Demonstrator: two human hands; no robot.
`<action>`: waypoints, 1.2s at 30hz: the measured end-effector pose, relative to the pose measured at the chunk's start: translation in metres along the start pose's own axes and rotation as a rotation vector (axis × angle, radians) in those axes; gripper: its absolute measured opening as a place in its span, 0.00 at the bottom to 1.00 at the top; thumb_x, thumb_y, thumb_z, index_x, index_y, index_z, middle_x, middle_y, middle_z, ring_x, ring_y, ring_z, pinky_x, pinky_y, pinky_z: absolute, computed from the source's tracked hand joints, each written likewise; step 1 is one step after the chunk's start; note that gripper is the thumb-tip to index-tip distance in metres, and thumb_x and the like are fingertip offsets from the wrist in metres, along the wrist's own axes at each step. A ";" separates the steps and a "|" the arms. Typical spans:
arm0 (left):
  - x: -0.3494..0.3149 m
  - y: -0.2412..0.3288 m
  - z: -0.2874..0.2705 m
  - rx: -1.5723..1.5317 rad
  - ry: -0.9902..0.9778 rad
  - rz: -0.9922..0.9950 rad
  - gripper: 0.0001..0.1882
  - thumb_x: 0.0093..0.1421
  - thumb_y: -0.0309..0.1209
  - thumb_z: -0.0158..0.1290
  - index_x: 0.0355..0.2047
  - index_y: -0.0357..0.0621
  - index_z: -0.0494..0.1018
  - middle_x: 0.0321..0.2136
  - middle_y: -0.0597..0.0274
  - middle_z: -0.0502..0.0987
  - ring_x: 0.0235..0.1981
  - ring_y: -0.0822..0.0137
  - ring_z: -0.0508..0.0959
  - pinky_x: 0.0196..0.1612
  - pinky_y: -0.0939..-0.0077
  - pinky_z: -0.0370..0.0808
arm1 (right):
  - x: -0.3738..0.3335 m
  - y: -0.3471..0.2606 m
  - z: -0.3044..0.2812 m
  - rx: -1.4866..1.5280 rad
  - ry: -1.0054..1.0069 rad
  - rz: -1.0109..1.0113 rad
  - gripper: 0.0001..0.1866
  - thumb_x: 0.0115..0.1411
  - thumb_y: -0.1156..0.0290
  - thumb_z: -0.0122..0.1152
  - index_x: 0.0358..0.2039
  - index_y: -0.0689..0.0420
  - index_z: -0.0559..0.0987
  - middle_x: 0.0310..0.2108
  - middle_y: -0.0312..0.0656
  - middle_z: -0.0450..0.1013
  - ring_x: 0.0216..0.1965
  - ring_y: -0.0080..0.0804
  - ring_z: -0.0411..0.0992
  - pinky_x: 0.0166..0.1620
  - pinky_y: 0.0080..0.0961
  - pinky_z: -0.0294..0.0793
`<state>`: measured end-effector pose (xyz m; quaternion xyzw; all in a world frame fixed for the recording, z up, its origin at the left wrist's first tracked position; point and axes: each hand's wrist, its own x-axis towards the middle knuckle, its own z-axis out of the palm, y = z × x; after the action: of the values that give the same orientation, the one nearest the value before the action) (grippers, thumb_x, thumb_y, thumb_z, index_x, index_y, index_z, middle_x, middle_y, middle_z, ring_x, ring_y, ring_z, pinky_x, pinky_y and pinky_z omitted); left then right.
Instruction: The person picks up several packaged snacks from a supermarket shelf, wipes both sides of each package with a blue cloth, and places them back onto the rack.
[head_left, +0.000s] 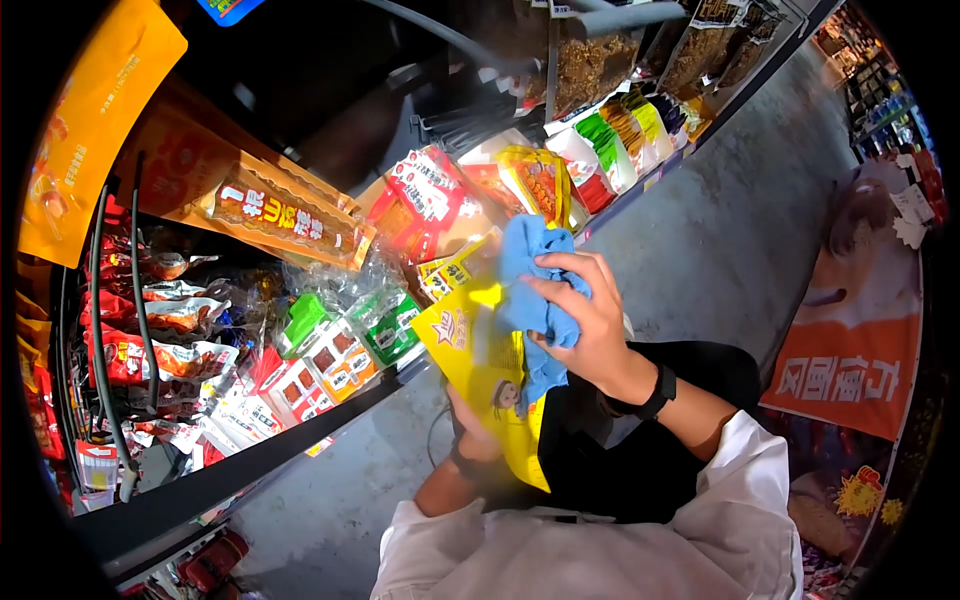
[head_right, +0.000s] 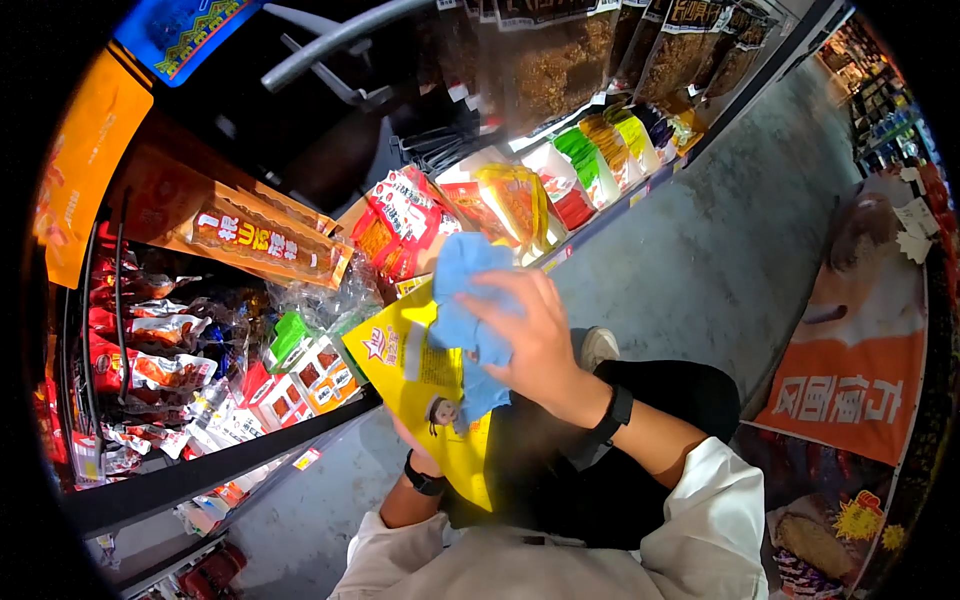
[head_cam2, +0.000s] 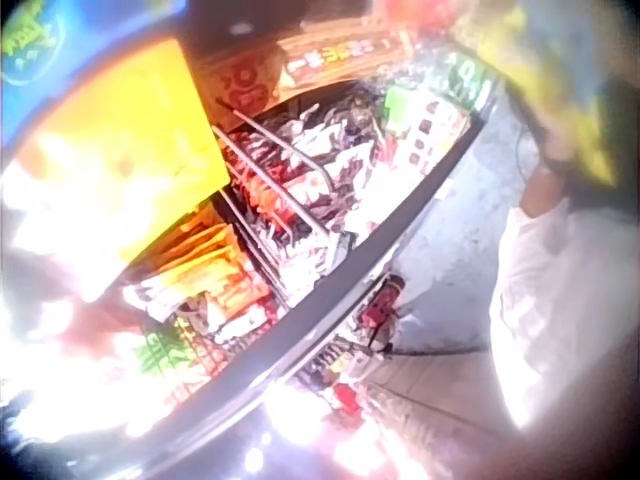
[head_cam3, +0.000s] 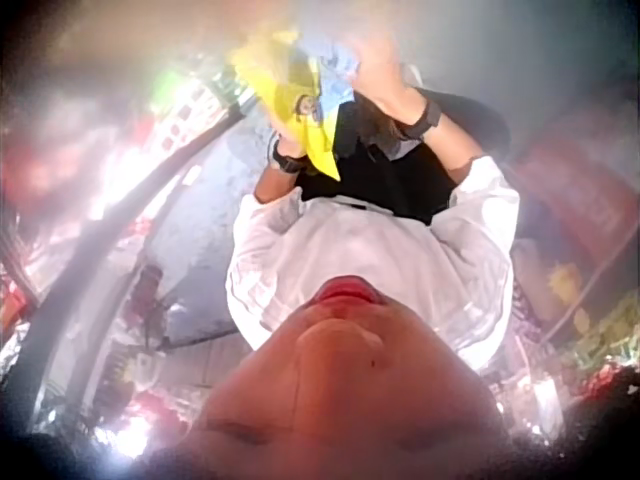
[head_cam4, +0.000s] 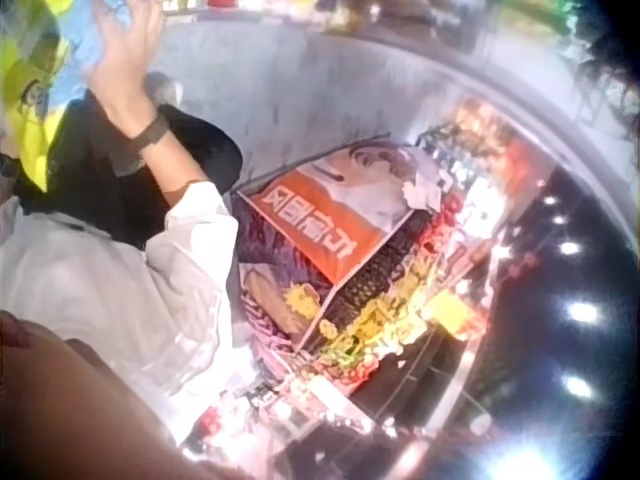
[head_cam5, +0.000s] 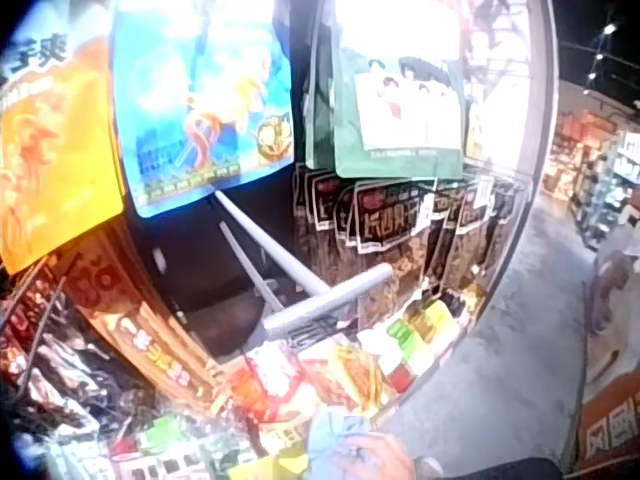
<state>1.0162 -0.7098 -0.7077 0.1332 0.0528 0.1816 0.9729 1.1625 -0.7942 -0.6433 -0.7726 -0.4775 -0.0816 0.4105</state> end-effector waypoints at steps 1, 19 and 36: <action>0.000 -0.004 -0.006 0.001 0.006 -0.002 0.37 0.62 0.57 0.32 0.63 0.46 0.52 0.56 0.58 0.63 0.56 0.62 0.65 0.57 0.66 0.64 | -0.007 0.002 0.001 0.003 -0.002 0.005 0.28 0.35 0.69 0.68 0.43 0.53 0.78 0.43 0.42 0.70 0.45 0.44 0.67 0.48 0.39 0.66; 0.003 -0.020 0.015 0.154 -0.080 -0.026 0.31 0.65 0.48 0.34 0.61 0.42 0.51 0.56 0.61 0.59 0.59 0.65 0.60 0.60 0.71 0.58 | -0.017 -0.005 -0.006 0.032 0.118 -0.153 0.18 0.39 0.75 0.68 0.35 0.56 0.81 0.41 0.41 0.71 0.39 0.41 0.70 0.39 0.36 0.68; 0.015 -0.008 0.040 -0.246 -0.280 -0.352 0.31 0.64 0.52 0.38 0.59 0.45 0.55 0.43 0.61 0.70 0.45 0.67 0.72 0.44 0.79 0.71 | -0.016 0.004 -0.013 0.201 0.114 -0.034 0.29 0.34 0.77 0.67 0.44 0.56 0.78 0.44 0.45 0.68 0.43 0.42 0.67 0.45 0.34 0.69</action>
<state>1.0385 -0.7215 -0.6722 0.0263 -0.0824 -0.0058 0.9962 1.1605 -0.8153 -0.6456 -0.7134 -0.4720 -0.0840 0.5110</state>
